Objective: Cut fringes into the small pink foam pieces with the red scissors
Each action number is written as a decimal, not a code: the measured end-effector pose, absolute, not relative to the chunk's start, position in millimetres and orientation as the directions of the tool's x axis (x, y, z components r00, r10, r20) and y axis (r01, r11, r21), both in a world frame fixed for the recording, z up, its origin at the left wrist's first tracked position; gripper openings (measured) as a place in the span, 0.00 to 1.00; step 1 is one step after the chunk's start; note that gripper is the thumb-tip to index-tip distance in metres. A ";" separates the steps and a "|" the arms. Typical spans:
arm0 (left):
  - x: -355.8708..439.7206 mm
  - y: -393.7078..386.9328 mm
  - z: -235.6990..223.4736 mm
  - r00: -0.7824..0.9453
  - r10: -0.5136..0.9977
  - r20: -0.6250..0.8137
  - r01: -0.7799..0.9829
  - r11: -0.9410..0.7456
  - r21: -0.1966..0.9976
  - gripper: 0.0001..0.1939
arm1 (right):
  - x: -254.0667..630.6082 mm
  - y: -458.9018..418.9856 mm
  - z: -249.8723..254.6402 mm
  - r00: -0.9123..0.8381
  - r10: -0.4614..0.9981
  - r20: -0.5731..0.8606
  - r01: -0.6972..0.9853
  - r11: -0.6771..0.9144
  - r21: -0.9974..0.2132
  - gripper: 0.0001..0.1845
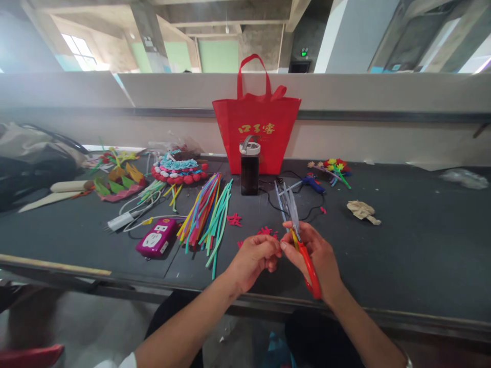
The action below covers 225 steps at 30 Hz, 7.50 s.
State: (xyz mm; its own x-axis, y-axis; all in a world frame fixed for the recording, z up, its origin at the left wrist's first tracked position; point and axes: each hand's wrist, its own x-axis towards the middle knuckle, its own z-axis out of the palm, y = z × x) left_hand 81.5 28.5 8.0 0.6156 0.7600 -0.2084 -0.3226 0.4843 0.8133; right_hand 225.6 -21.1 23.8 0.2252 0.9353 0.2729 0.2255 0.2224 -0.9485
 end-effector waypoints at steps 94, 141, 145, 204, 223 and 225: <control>66.8 28.5 27.1 0.423 0.905 0.049 -0.369 0.123 0.921 0.08 | 239.0 -34.9 -9.6 0.016 0.905 0.424 0.821 0.230 -0.523 0.20; 86.5 15.6 7.9 0.393 0.919 -0.022 -0.416 0.199 0.887 0.10 | 215.6 -36.0 26.2 0.380 0.903 0.200 0.282 0.093 -0.955 0.21; 83.7 17.8 11.3 0.422 0.906 -0.015 -0.432 0.216 0.876 0.11 | 221.1 -36.0 16.1 0.296 0.915 0.275 0.367 0.157 -0.917 0.20; 69.6 25.7 18.5 0.427 0.898 0.101 -0.395 0.085 0.915 0.09 | 235.4 -41.4 0.3 0.060 0.977 0.205 0.610 0.126 -0.782 0.13; 79.9 19.8 6.1 0.488 0.824 0.289 -0.381 -0.096 0.919 0.03 | 223.2 -39.9 4.9 0.171 0.980 -0.106 -0.426 -0.024 -0.904 0.29; 82.0 18.8 5.7 0.463 0.843 0.274 -0.381 -0.090 0.920 0.03 | 222.7 -39.8 4.2 0.194 0.977 -0.092 -0.415 -0.004 -0.910 0.29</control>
